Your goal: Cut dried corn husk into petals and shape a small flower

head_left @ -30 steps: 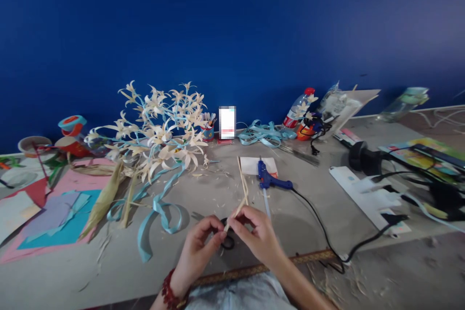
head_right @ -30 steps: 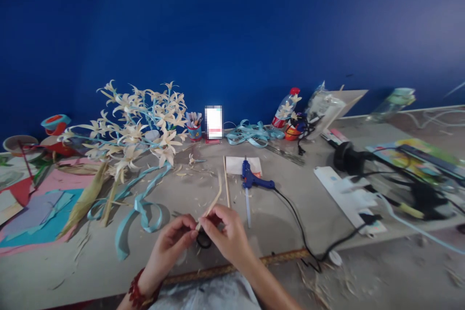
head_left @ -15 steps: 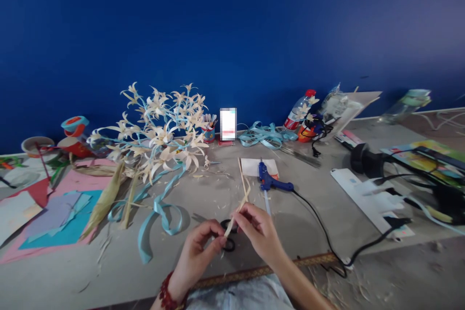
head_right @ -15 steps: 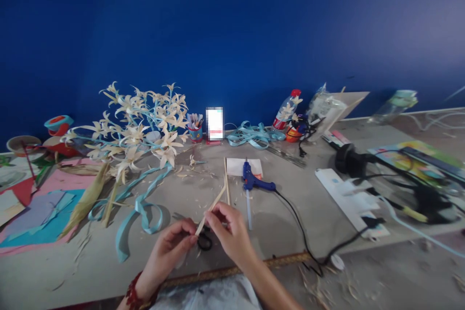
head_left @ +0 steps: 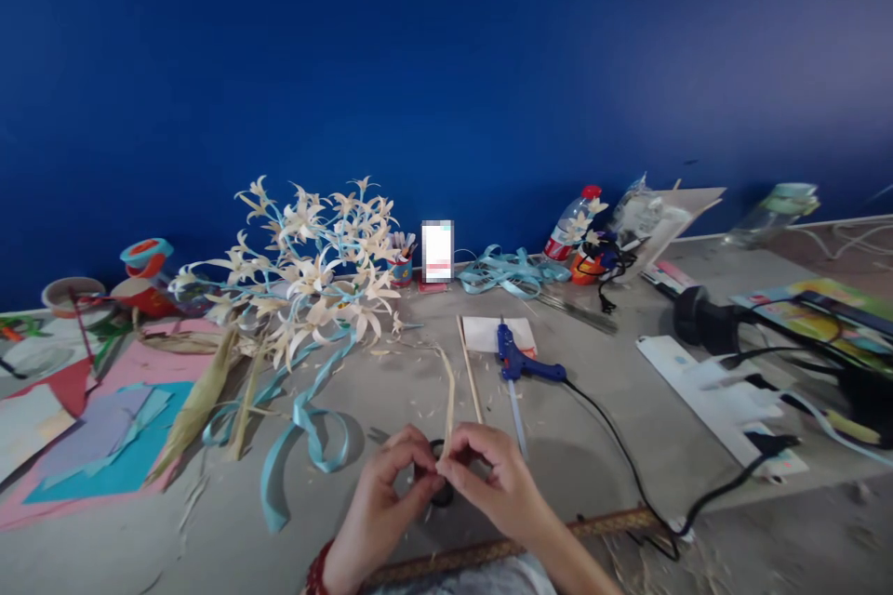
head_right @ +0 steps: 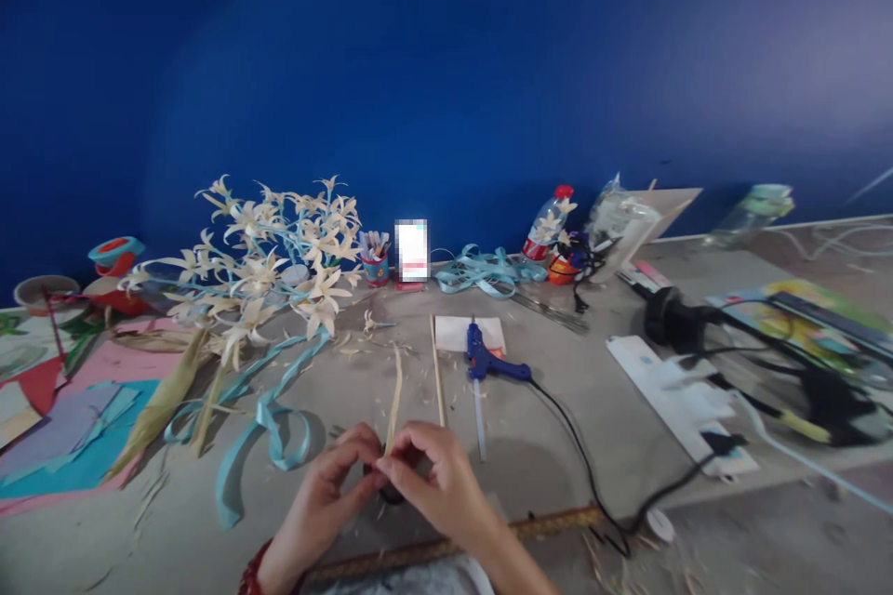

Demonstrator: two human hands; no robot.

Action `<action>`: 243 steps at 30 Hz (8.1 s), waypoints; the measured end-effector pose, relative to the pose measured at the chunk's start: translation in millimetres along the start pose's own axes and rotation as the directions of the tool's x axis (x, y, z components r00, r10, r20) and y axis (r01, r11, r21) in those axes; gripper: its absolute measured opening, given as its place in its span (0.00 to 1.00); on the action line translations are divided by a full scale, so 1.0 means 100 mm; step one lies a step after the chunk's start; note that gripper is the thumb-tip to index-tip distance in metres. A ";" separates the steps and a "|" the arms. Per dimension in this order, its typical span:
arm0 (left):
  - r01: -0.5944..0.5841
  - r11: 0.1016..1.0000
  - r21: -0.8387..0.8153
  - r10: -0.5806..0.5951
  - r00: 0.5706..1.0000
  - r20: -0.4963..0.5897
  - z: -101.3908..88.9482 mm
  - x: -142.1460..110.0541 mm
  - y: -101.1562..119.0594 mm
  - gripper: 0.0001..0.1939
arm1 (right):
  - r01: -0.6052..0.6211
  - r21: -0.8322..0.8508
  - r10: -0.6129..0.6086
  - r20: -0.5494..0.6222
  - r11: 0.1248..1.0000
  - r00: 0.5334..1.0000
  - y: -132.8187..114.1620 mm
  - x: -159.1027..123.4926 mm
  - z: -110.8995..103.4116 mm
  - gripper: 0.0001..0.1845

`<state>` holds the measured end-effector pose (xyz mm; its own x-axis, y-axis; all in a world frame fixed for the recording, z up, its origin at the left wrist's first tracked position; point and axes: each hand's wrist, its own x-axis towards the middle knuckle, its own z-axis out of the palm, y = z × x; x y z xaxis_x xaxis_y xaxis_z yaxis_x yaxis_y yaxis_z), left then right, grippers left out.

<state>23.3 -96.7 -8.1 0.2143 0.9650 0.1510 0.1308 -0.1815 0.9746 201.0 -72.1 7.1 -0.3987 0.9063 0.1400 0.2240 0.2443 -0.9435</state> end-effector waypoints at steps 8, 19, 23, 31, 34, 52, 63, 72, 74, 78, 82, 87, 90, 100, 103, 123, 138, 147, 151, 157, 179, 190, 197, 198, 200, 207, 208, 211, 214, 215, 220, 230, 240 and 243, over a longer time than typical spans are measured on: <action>0.005 0.991 0.137 -0.004 1.000 -0.007 -0.02 -0.06 0.07 0.04 | -0.105 0.149 0.104 0.017 0.983 0.994 0.07 0.00 0.06 0.14; 0.097 0.989 -0.115 -0.095 0.995 0.016 -0.03 -0.14 0.05 0.04 | -0.026 -0.189 0.018 -0.044 0.982 0.999 0.17 -0.03 -0.27 0.11; 0.076 0.944 -0.320 -0.072 0.997 0.025 -0.07 -0.16 -0.02 0.06 | -0.092 -0.408 -0.034 -0.293 0.909 0.955 0.35 -0.04 -0.67 0.08; 0.054 0.853 -0.518 -0.183 0.963 -0.200 -0.11 -0.06 0.03 0.09 | 0.056 -0.522 -0.041 0.040 0.851 0.998 0.21 -0.04 -0.44 0.06; 0.098 0.811 -0.576 -0.265 0.940 -0.213 -0.12 -0.04 0.05 0.11 | 0.079 -0.607 0.063 0.209 0.791 0.976 0.16 -0.01 -0.08 0.12; 0.021 0.668 -0.744 -0.311 0.916 -0.254 -0.16 0.06 0.03 0.09 | -0.468 0.379 0.401 0.245 0.799 0.883 0.32 -0.10 0.00 0.19; 0.015 0.709 -0.705 -0.289 0.918 -0.272 -0.07 0.10 0.09 0.08 | -0.457 0.407 0.323 0.357 0.791 0.876 0.22 -0.08 0.14 0.16; 0.056 0.730 -0.681 -0.323 0.906 -0.272 -0.07 0.11 0.11 0.09 | -0.449 0.356 0.337 0.334 0.819 0.880 0.21 -0.09 0.14 0.14; 0.063 0.730 -0.681 -0.326 0.907 -0.266 -0.07 0.11 0.12 0.10 | -0.440 0.343 0.336 0.322 0.830 0.885 0.22 -0.09 0.14 0.14; 0.073 0.736 -0.673 -0.331 0.906 -0.264 -0.08 0.11 0.13 0.10 | -0.430 0.323 0.336 0.308 0.843 0.890 0.23 -0.09 0.13 0.17; 0.071 0.745 -0.664 -0.323 0.908 -0.265 -0.09 0.11 0.13 0.10 | -0.432 0.324 0.336 0.313 0.842 0.889 0.24 -0.09 0.12 0.20; 0.097 0.766 -0.636 -0.322 0.914 -0.248 -0.11 0.10 0.14 0.11 | -0.411 0.299 0.305 0.344 0.861 0.888 0.28 -0.10 0.08 0.19; 0.105 0.781 -0.615 -0.314 0.918 -0.243 -0.13 0.10 0.15 0.10 | -0.398 0.251 0.308 0.330 0.882 0.892 0.29 -0.09 0.04 0.20; 0.124 0.782 -0.611 -0.348 0.900 -0.262 -0.11 0.10 0.16 0.10 | -0.391 0.431 0.325 0.221 0.814 0.920 0.25 -0.10 0.11 0.22; 0.128 0.770 -0.625 -0.370 0.888 -0.274 -0.04 0.10 0.16 0.09 | -0.285 0.566 0.317 0.044 0.773 0.947 0.16 -0.05 0.22 0.23; 0.052 0.989 0.139 -0.053 0.999 -0.002 -0.27 -0.03 0.53 0.05 | -0.133 0.188 0.099 0.179 0.973 0.979 -0.06 0.13 -0.13 0.11; 0.087 0.945 -0.315 -0.177 0.947 -0.269 -0.07 0.08 0.28 0.08 | -0.224 0.478 0.177 0.141 0.850 0.974 0.06 -0.03 0.16 0.26; 0.029 0.903 -0.428 -0.193 0.919 -0.344 0.07 0.12 0.23 0.10 | -0.232 0.532 0.151 0.193 0.814 0.970 0.05 -0.11 0.32 0.30; 0.029 0.888 -0.458 -0.208 0.916 -0.344 0.07 0.11 0.22 0.09 | -0.258 0.527 0.182 0.192 0.809 0.964 0.07 -0.10 0.34 0.31; 0.022 0.874 -0.486 -0.215 0.913 -0.346 0.07 0.12 0.21 0.09 | -0.276 0.474 0.218 0.175 0.836 0.960 0.08 -0.11 0.34 0.29; 0.135 0.873 -0.469 -0.204 0.974 -0.099 -0.16 0.14 0.27 0.08 | -0.399 0.459 0.300 0.275 0.794 0.914 0.11 -0.14 0.18 0.22; 0.239 0.841 -0.486 -0.230 0.970 0.078 -0.31 0.21 0.38 0.09 | -0.474 0.396 0.354 0.339 0.787 0.871 0.18 -0.14 0.11 0.22; 0.251 0.919 -0.304 -0.230 0.968 0.104 -0.37 0.27 0.42 0.10 | -0.321 0.481 0.299 0.124 0.816 0.946 0.13 -0.09 0.08 0.20; 0.254 0.935 -0.248 -0.231 0.966 0.117 -0.38 0.28 0.42 0.10 | -0.281 0.489 0.277 0.082 0.826 0.957 0.09 -0.06 0.06 0.18; 0.259 0.957 -0.132 -0.237 0.958 0.158 -0.38 0.28 0.42 0.09 | -0.206 0.472 0.224 0.017 0.857 0.974 0.01 0.01 0.04 0.16; 0.107 0.968 0.225 -0.170 0.945 0.281 -0.32 0.31 0.49 0.05 | -0.185 0.328 0.191 0.016 0.926 0.982 -0.07 0.15 -0.02 0.12; 0.092 0.961 0.261 -0.167 0.945 0.280 -0.31 0.32 0.50 0.05 | -0.200 0.309 0.199 0.036 0.930 0.979 -0.07 0.15 -0.03 0.12; 0.047 0.948 0.316 -0.148 0.941 0.304 -0.29 0.34 0.51 0.07 | -0.245 0.277 0.227 0.097 0.929 0.969 -0.05 0.13 -0.06 0.12; -0.005 0.960 0.281 -0.099 0.930 0.354 -0.30 0.37 0.52 0.08 | -0.254 0.274 0.229 0.121 0.927 0.966 -0.03 0.11 -0.07 0.12; -0.017 0.962 0.274 -0.081 0.937 0.340 -0.31 0.38 0.52 0.08 | -0.254 0.295 0.225 0.129 0.921 0.966 -0.02 0.11 -0.06 0.12; -0.071 0.938 0.341 0.141 0.972 -0.187 -0.40 0.33 0.45 0.05 | -0.260 0.552 0.288 0.037 0.792 0.957 0.07 0.08 0.00 0.18; 0.018 0.992 0.124 0.003 0.986 -0.169 0.12 0.06 0.18 0.04 | -0.176 0.512 0.322 -0.212 0.841 0.923 0.09 0.01 0.13 0.17; 0.185 0.942 -0.281 -0.253 0.940 -0.230 0.17 0.10 0.12 0.11 | -0.239 0.449 0.314 -0.101 0.861 0.944 0.16 -0.07 0.13 0.20; 0.157 0.923 -0.351 -0.249 0.940 -0.235 0.17 0.11 0.13 0.11 | -0.284 0.442 0.287 0.062 0.851 0.956 0.19 -0.16 0.14 0.26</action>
<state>43.5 -91.1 3.8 -0.0585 0.9963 -0.0625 -0.1855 0.0507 0.9813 198.9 -87.2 -17.6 -0.3718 0.9152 -0.1555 -0.0894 -0.2020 -0.9753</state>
